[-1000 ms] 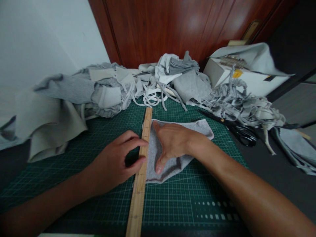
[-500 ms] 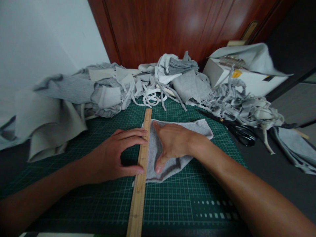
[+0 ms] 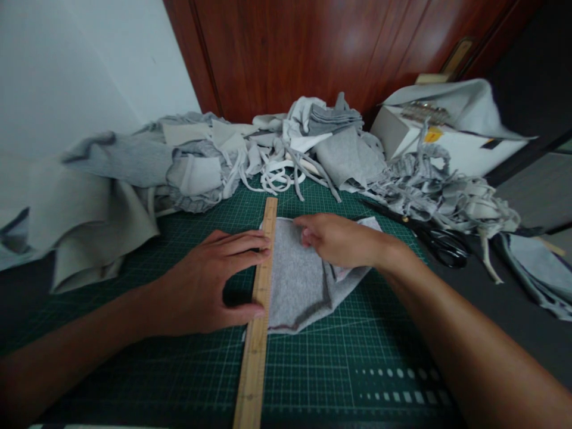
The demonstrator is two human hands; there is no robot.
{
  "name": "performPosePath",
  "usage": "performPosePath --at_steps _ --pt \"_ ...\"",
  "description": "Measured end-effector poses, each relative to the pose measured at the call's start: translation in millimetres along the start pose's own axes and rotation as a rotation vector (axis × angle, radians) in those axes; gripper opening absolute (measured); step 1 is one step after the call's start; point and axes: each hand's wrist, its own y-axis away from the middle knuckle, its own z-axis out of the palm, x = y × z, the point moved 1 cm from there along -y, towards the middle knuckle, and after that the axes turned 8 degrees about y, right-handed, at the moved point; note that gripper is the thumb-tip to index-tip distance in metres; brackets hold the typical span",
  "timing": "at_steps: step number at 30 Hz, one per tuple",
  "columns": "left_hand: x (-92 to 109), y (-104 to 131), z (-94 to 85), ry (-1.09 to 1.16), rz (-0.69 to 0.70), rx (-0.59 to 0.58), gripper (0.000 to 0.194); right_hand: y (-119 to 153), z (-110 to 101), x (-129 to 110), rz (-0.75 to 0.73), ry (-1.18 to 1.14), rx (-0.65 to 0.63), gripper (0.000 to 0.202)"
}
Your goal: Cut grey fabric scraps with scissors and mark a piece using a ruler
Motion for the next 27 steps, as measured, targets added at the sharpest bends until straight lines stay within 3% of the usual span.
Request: performPosePath --at_steps 6,8,12,20,23,27 --pt "-2 0 0.9 -0.02 0.016 -0.001 0.058 -3 10 -3 0.128 -0.607 0.107 0.036" --pt "-2 -2 -0.3 -0.023 0.019 -0.013 0.058 -3 13 -7 0.151 -0.709 0.125 0.03" --pt "-2 -7 -5.7 -0.024 0.014 -0.049 0.06 -4 21 -12 0.17 -0.701 0.102 0.033" --pt "-2 -14 -8.3 0.003 0.005 -0.083 0.062 -1 37 -20 0.085 -0.731 0.138 0.018" --pt "-2 -13 -7.1 0.016 0.01 -0.072 0.063 -2 36 -21 0.097 -0.77 0.169 0.022" --pt "-3 -11 -7.7 0.015 0.004 -0.069 0.06 -8 27 -18 0.181 -0.73 0.264 0.013"
